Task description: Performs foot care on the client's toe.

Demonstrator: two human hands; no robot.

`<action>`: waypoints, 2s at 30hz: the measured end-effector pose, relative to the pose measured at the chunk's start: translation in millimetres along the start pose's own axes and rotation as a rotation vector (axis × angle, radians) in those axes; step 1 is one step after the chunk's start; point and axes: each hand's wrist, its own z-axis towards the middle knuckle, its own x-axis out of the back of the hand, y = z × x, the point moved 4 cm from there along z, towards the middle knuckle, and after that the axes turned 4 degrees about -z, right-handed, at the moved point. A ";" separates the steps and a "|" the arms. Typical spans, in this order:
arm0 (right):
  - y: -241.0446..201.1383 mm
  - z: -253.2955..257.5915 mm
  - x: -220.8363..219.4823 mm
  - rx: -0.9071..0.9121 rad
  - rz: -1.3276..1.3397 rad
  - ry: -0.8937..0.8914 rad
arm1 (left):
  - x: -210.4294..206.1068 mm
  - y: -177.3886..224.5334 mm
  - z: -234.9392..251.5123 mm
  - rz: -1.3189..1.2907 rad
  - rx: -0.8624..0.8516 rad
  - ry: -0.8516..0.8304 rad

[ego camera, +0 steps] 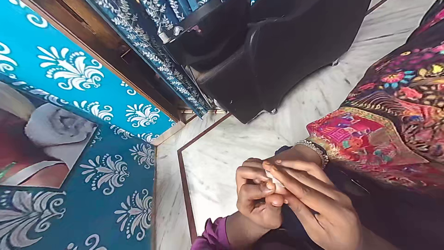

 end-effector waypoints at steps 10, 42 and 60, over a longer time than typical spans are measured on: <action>-0.5 -2.7 0.1 0.003 -0.080 0.010 | 0.0 -1.5 1.4 -0.012 -0.023 -0.025; -10.7 -3.7 20.5 0.215 -0.355 0.098 | 5.7 2.9 0.4 -0.003 0.005 -0.063; 4.1 11.7 41.0 -0.092 0.043 0.066 | 1.8 5.9 3.9 -0.051 -0.131 -0.136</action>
